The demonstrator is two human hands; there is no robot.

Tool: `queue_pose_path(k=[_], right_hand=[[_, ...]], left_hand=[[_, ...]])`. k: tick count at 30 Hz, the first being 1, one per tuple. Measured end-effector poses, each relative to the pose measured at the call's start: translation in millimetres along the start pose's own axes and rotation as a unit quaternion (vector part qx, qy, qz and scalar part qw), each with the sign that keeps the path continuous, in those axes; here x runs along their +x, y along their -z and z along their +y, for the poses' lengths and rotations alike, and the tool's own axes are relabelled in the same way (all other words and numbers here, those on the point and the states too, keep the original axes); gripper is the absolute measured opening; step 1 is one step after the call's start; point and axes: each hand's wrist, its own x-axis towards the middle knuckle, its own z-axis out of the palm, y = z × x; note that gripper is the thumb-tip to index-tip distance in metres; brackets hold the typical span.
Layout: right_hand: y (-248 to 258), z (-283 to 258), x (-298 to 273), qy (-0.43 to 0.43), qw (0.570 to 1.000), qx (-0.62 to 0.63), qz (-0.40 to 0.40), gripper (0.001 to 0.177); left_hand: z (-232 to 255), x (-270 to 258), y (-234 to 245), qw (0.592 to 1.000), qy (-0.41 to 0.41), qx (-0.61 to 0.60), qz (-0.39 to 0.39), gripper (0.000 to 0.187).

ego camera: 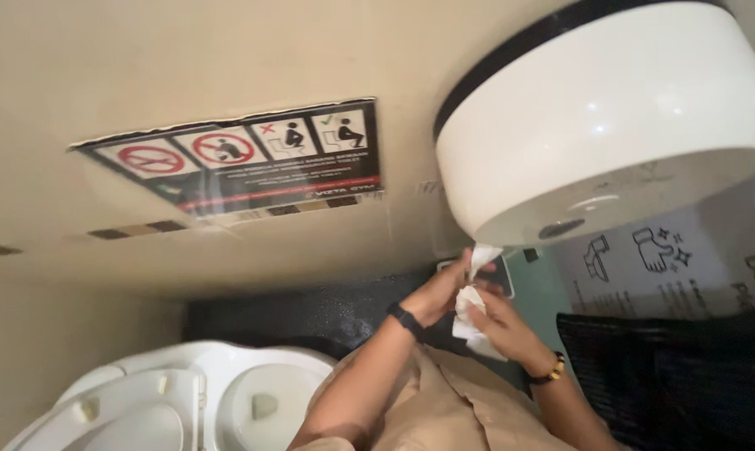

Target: The person cleans a toilet by wiping the seat and rim with a tissue, rinsing the bowl with a handheld bidet sprayer, and wiping the tank and surrounding wall. The person uses tissues and a bidet sprayer to clean multiple surfaces of the toilet.

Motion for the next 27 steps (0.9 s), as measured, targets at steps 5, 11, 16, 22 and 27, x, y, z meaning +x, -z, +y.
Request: queue_pose_path(k=[5, 11, 16, 22, 27], right_hand=[[4.3, -33.8, 19.9, -0.005, 0.986, 0.158, -0.061, 0.043], [-31.0, -94.0, 50.1, 0.205, 0.961, -0.179, 0.054, 0.016], [-67.7, -141.6, 62.2, 0.404, 0.867, -0.261, 0.132, 0.014], [-77.7, -190.2, 112.7, 0.401, 0.832, -0.259, 0.282, 0.021], [-85.6, -222.1, 178.2, 0.425, 0.798, -0.142, 0.403, 0.027]], left_hand=[[-19.9, -36.7, -0.6, 0.998, -0.040, -0.025, -0.044, 0.060], [-1.9, -94.0, 0.0, 0.979, -0.121, -0.137, 0.092, 0.039], [42.2, -127.3, -21.9, 0.900, -0.352, -0.044, 0.255, 0.031], [136.2, -169.8, -51.4, 0.629, -0.431, 0.406, 0.504, 0.012], [217.2, -193.5, -52.2, 0.288, -0.495, 0.630, 0.524, 0.045]])
